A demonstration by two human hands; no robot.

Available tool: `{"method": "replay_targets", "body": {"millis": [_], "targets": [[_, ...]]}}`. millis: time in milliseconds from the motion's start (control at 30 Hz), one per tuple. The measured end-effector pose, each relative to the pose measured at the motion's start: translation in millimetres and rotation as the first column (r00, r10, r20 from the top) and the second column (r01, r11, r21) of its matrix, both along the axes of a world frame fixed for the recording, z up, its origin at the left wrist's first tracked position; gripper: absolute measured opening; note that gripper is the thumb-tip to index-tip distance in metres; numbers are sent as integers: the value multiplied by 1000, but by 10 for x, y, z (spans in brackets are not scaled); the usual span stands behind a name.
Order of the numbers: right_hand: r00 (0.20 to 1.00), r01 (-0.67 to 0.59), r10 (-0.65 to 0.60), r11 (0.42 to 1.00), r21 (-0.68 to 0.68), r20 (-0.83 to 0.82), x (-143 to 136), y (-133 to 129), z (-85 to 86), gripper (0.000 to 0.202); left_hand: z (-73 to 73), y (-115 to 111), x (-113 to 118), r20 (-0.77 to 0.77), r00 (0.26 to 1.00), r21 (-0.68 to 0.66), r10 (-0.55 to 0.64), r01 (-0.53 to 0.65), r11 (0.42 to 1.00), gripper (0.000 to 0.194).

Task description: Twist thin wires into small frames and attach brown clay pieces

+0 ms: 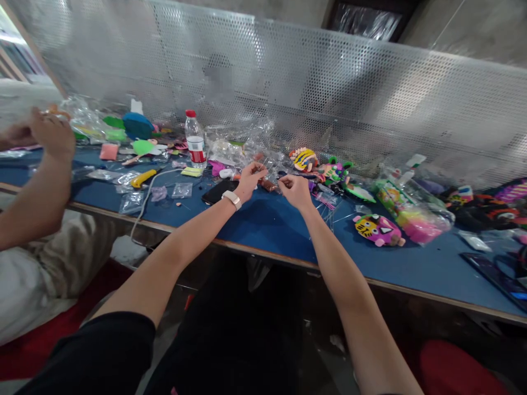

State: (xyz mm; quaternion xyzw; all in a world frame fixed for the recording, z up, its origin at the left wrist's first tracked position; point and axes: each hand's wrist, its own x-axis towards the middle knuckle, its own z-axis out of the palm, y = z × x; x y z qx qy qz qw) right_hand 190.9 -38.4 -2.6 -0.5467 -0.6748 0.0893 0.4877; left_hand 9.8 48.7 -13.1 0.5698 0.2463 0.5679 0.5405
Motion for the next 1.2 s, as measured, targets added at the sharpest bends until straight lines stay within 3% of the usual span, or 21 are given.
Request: {"method": "replay_targets", "body": {"millis": [367, 633, 867, 1200], "targets": [[998, -12, 10, 999, 31, 55, -9, -13, -4, 20, 51, -33, -21, -7, 1000, 1, -26, 26, 1000, 21], [997, -58, 56, 998, 32, 47, -10, -6, -25, 23, 85, -58, -27, 39, 997, -77, -72, 75, 994, 24], [996, -61, 59, 998, 28, 67, -7, -12, -16, 29, 102, -81, -24, 11, 999, -45, -37, 37, 998, 25], [996, -74, 73, 997, -20, -53, 0, 17, -44, 38, 72, -87, -7, 22, 997, -37, -74, 74, 997, 21]]}}
